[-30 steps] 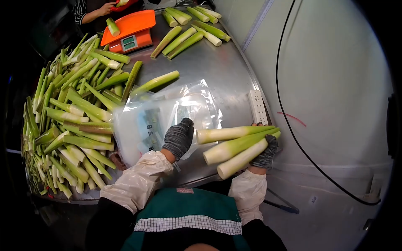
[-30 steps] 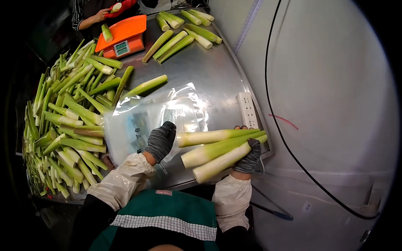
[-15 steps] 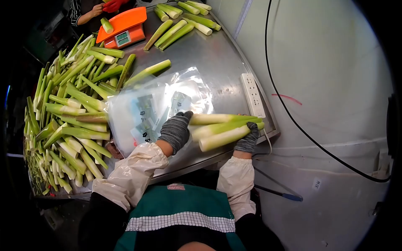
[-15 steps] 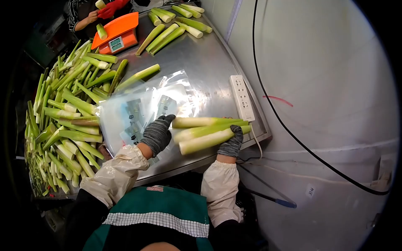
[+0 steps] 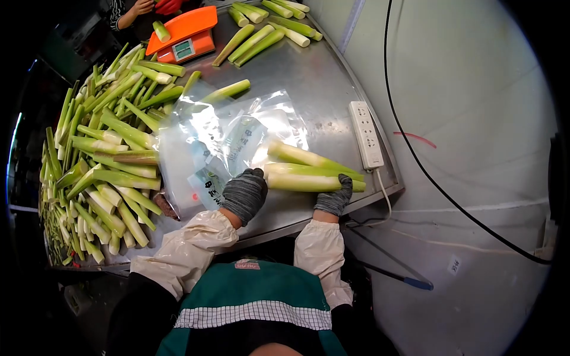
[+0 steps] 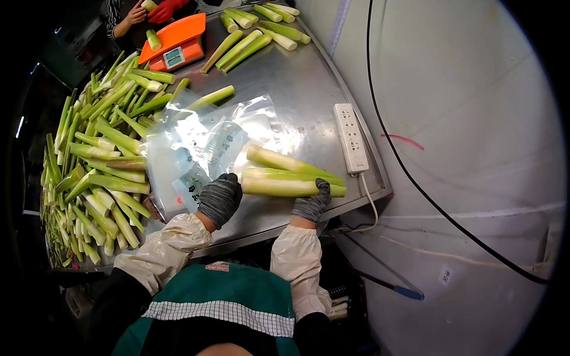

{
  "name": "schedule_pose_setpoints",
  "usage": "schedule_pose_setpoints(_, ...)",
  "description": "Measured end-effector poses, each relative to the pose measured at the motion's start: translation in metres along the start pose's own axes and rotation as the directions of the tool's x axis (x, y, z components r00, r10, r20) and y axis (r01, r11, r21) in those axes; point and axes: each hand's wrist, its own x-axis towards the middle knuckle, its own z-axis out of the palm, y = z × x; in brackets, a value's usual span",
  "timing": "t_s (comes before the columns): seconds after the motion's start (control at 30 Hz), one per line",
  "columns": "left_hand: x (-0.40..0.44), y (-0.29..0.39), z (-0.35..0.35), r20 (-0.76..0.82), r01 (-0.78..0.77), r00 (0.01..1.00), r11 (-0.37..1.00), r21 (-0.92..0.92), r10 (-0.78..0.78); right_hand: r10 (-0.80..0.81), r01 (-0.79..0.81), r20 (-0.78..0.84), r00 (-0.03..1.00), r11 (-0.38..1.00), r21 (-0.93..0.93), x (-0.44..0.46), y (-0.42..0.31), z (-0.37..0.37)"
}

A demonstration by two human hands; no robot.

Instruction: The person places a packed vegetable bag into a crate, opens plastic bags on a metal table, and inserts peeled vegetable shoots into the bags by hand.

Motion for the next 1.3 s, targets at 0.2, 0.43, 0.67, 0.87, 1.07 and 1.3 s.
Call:
schedule_pose_setpoints(0.2,-0.013,0.003,0.002,-0.048,-0.05,0.998,0.998,0.039,0.052,-0.013,0.005,0.143,0.99,0.999,0.053,0.004,0.0,-0.006)
schedule_pose_setpoints(0.43,-0.012,0.007,-0.008,-0.173,-0.191,0.966,0.981,0.03,0.193,-0.102,0.099,0.117,0.988,0.995,0.029,0.003,0.006,0.003)
schedule_pose_setpoints(0.67,-0.015,0.005,0.013,-0.117,-0.191,0.971,0.969,0.155,0.21,-0.128,0.126,0.058,0.99,0.991,0.034,-0.005,0.018,0.008)
schedule_pose_setpoints(0.87,-0.015,-0.005,0.019,-0.203,-0.087,0.974,0.993,0.081,0.102,0.011,-0.012,0.007,1.0,0.989,0.15,-0.031,0.025,0.001)
schedule_pose_setpoints(1.07,-0.027,-0.012,0.022,-0.236,-0.054,0.97,0.998,0.042,0.062,0.373,-0.35,-0.055,0.926,0.906,0.237,-0.058,0.007,-0.01)
schedule_pose_setpoints(1.3,-0.035,-0.029,0.035,-0.303,-0.097,0.949,0.995,-0.008,0.09,0.233,-0.225,-0.054,0.971,0.966,0.131,-0.064,0.03,-0.017)
